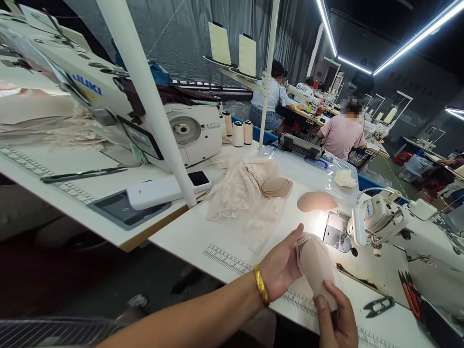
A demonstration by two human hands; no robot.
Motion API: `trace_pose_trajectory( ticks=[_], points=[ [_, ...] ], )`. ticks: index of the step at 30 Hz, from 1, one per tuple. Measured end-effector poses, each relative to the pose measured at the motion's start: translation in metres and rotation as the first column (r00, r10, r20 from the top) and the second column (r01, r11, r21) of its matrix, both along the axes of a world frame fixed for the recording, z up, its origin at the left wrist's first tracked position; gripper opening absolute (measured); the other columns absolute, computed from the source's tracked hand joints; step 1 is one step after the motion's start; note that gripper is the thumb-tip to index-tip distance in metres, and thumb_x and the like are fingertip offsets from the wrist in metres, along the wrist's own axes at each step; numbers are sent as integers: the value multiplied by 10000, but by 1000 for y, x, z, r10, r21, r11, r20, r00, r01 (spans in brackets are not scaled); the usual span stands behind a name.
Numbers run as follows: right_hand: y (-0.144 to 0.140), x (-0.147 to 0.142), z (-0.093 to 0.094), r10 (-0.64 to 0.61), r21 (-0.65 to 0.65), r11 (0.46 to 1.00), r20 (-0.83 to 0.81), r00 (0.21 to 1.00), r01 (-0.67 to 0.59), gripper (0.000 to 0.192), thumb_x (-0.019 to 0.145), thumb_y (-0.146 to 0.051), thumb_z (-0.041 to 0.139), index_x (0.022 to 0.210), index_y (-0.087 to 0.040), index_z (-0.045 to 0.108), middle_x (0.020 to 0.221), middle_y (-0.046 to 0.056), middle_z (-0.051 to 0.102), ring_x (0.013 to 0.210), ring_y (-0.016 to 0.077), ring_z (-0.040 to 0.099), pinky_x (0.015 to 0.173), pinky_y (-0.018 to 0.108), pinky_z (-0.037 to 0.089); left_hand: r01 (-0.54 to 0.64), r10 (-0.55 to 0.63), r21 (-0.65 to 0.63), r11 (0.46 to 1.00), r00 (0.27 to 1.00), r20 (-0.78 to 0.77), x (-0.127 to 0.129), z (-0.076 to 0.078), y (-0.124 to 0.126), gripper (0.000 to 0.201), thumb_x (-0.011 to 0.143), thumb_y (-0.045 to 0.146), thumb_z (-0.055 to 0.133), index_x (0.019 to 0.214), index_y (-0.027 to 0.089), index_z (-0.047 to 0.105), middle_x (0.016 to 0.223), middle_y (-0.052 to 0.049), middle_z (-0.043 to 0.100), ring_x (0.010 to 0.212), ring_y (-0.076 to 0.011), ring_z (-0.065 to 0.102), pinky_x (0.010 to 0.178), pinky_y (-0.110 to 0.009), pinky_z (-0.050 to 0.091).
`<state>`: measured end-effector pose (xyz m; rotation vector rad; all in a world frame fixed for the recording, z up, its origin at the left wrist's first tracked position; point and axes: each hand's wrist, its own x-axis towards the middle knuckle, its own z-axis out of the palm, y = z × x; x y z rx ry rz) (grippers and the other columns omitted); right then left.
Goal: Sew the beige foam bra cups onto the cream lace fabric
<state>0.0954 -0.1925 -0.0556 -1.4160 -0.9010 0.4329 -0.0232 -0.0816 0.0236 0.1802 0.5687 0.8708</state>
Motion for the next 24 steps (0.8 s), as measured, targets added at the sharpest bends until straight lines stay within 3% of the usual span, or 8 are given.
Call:
trace_pose_trajectory(
  ticks=[5,10,15,19,24],
  points=[
    [5,4,2,16,1,1000,-80,997,-16,484,779,-532,785,1121,-196,721,1083,104,741,962,273,702,788,352,569,7,-6,112,994,1000,-9,-1,3,-6,289,684,209,890,909,82,759,897,-98,739,843,-208,668,814,-295,530],
    [17,15,9,119,55,993,-250,961,-108,583,815,-505,770,1303,-228,610,1107,76,725,973,233,685,828,338,543,17,-21,123,992,999,32,-1,2,-9,280,740,268,869,923,81,771,954,-108,743,882,-208,662,841,-306,532],
    [19,24,6,166,-11,985,-247,955,-174,620,854,-447,750,1399,-269,516,954,9,712,855,183,674,804,313,539,20,-28,115,993,998,62,0,3,-9,240,762,294,859,868,106,755,901,-70,726,853,-191,654,820,-301,536],
    [20,24,5,156,13,987,-315,936,-160,705,838,-445,759,1442,-225,471,952,34,700,852,193,671,796,328,548,-7,6,135,991,1000,11,2,0,-10,300,735,309,888,916,102,768,940,-82,730,887,-182,646,826,-282,529],
    [22,26,8,215,40,976,-364,906,-216,693,854,-454,745,1445,-254,443,1010,40,696,905,186,675,836,327,547,-18,23,180,984,999,-28,4,0,-11,392,655,292,941,962,108,782,983,-118,747,1010,-242,654,882,-310,514]
  ],
)
